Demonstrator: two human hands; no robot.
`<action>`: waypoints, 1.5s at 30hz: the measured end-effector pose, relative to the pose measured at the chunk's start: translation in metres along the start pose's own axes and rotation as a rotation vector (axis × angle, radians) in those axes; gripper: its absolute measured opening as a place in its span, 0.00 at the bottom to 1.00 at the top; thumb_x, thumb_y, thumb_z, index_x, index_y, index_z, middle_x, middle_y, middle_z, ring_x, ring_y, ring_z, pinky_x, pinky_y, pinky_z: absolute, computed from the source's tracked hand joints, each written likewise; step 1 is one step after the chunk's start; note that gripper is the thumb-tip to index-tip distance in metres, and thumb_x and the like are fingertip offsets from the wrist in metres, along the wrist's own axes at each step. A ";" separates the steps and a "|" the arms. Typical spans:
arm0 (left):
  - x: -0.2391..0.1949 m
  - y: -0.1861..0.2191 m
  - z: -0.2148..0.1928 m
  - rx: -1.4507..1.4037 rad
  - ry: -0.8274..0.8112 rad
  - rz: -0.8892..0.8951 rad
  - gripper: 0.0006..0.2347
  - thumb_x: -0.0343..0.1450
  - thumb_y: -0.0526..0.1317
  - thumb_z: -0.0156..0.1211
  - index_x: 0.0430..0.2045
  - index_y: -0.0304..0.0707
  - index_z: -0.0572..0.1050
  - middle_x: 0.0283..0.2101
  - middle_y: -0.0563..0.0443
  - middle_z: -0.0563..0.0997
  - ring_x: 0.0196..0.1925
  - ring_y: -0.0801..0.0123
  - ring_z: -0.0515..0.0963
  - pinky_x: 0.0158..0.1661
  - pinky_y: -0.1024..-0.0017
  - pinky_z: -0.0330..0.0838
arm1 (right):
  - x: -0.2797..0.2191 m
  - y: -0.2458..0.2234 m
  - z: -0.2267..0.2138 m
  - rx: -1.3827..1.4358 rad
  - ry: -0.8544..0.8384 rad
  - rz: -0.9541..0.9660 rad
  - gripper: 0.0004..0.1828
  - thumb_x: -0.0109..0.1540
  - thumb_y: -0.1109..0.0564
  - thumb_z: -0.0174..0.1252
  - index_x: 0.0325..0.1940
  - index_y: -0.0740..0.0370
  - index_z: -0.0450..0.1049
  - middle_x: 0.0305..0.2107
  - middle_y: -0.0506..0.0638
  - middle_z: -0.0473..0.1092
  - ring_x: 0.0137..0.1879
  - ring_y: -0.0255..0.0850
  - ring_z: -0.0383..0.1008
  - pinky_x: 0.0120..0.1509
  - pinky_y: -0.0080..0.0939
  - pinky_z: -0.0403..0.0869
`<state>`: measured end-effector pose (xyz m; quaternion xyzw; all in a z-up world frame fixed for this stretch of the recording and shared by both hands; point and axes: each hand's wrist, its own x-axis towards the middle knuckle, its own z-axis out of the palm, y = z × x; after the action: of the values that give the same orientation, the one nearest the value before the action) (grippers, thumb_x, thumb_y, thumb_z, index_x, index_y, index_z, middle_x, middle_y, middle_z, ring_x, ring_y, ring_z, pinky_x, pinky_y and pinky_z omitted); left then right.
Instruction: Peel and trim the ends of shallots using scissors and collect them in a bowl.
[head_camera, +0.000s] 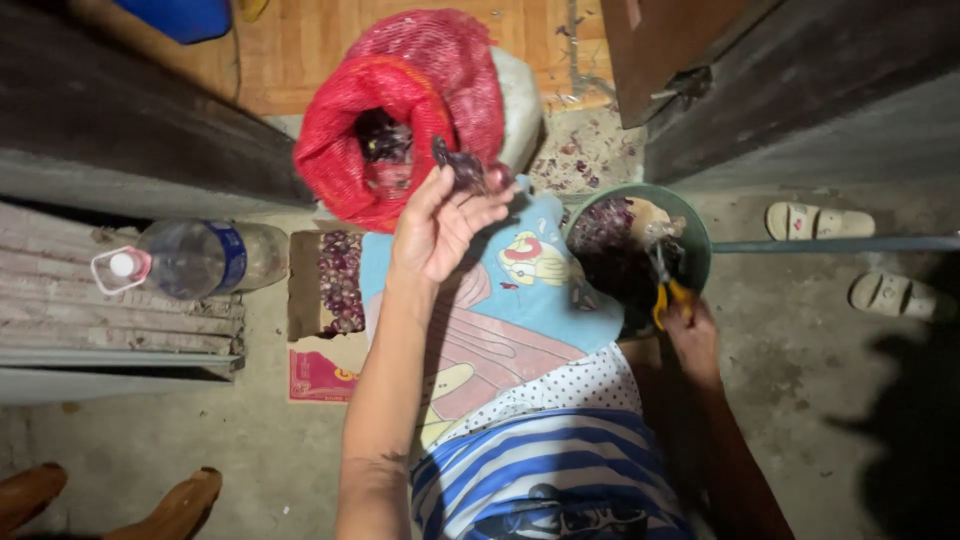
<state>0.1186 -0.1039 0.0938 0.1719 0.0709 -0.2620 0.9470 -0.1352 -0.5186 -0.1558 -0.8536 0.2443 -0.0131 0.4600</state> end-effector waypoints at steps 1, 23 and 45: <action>0.000 -0.008 0.003 0.000 -0.002 -0.014 0.15 0.79 0.39 0.50 0.50 0.18 0.70 0.53 0.22 0.78 0.58 0.32 0.78 0.56 0.46 0.78 | 0.005 -0.016 -0.001 0.000 0.010 0.010 0.11 0.61 0.59 0.64 0.45 0.65 0.72 0.33 0.54 0.73 0.39 0.43 0.72 0.45 0.43 0.73; 0.024 -0.162 0.050 0.179 -0.093 -0.282 0.11 0.80 0.34 0.50 0.54 0.26 0.70 0.49 0.31 0.81 0.50 0.53 0.84 0.51 0.58 0.80 | 0.022 -0.253 -0.031 0.889 -0.032 -0.455 0.37 0.58 0.73 0.62 0.63 0.56 0.52 0.55 0.59 0.70 0.58 0.45 0.75 0.64 0.48 0.76; 0.009 -0.219 0.054 1.470 -0.326 0.335 0.17 0.69 0.40 0.70 0.52 0.36 0.79 0.51 0.44 0.83 0.54 0.61 0.83 0.55 0.68 0.76 | 0.015 -0.172 -0.054 1.137 0.064 0.003 0.34 0.55 0.68 0.68 0.61 0.56 0.60 0.49 0.54 0.72 0.53 0.47 0.78 0.59 0.50 0.78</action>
<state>0.0149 -0.3039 0.0791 0.7245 -0.2886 -0.1170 0.6149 -0.0658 -0.4883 0.0090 -0.4704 0.2139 -0.1679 0.8395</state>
